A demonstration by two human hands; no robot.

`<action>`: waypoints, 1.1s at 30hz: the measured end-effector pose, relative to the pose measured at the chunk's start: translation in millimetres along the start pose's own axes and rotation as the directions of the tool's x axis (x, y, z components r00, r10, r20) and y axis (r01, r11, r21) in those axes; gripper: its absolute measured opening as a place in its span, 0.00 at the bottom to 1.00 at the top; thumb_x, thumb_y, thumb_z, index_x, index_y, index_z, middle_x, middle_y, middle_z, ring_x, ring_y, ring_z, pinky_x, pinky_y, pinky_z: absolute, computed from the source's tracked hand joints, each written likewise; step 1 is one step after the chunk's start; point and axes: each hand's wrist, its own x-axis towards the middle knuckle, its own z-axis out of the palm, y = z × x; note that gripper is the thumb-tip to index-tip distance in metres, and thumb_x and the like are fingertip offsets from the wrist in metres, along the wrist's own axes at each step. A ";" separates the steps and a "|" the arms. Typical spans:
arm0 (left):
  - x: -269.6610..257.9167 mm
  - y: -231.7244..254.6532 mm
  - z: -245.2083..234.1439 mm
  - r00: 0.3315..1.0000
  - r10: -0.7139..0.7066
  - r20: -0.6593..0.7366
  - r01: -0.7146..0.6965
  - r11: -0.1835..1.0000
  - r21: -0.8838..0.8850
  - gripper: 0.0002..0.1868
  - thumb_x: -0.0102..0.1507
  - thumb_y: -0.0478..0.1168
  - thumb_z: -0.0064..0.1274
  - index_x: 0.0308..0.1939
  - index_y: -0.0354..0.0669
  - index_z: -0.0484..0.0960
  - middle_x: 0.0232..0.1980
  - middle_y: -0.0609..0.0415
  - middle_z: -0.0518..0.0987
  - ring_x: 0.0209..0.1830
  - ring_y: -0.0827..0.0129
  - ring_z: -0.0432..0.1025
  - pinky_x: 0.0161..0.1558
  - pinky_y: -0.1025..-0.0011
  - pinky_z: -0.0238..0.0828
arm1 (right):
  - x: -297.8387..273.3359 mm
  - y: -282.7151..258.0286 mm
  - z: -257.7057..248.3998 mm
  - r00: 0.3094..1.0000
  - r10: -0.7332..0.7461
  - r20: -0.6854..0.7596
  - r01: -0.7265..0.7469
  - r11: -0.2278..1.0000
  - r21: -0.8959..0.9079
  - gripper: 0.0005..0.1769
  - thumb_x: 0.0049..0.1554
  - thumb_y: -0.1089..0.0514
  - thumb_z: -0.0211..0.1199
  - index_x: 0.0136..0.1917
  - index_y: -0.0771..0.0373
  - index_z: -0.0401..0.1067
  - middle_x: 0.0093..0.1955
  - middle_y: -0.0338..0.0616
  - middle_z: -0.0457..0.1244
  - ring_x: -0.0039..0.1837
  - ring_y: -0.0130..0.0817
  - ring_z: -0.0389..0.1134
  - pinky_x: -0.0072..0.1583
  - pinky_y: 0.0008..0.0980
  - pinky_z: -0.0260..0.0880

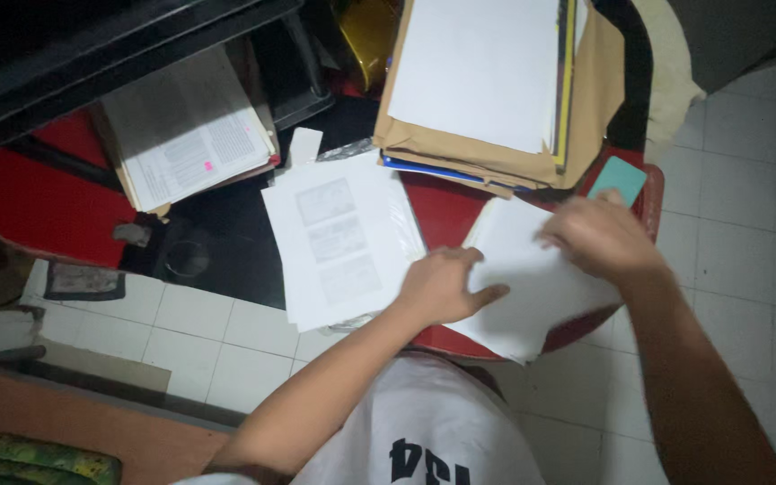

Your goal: The person sorts through loose sheets of paper on a red table, aligns them, and places them into a clear plastic sleeve. The person then picks up a book, flips through its pages, and places it on a black plastic shelf. The person also handles a brown envelope and a blue folder, placing them on the shelf.

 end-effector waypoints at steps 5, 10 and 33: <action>13.7 -26.4 55.6 0.968 -0.233 0.091 0.242 0.965 -0.105 0.19 0.65 0.50 0.51 0.46 0.36 0.85 0.34 0.34 0.82 0.38 0.40 0.78 0.46 0.49 0.75 | -8.9 -1.1 21.7 0.833 0.034 -0.552 0.177 0.929 0.325 0.20 0.55 0.51 0.68 0.60 0.59 0.75 0.58 0.48 0.69 0.65 0.47 0.67 0.61 0.46 0.60; 14.4 -28.4 73.1 0.938 -0.341 0.052 0.340 0.940 0.039 0.19 0.66 0.50 0.52 0.44 0.35 0.83 0.40 0.36 0.83 0.41 0.41 0.78 0.47 0.49 0.74 | -32.9 -0.8 155.5 0.719 0.630 -0.293 -0.382 0.710 0.591 0.35 0.54 0.46 0.70 0.68 0.67 0.68 0.60 0.54 0.69 0.65 0.48 0.70 0.75 0.55 0.54; 27.0 -27.4 117.9 0.812 -0.492 0.314 0.567 0.794 -0.220 0.52 0.46 0.56 0.68 0.66 0.31 0.65 0.57 0.34 0.81 0.59 0.47 0.77 0.62 0.58 0.72 | -82.4 -47.2 202.2 0.771 0.481 0.418 -0.097 -0.559 0.823 0.43 0.46 0.54 0.75 0.70 0.70 0.63 0.62 0.53 0.65 0.62 0.45 0.67 0.61 0.42 0.69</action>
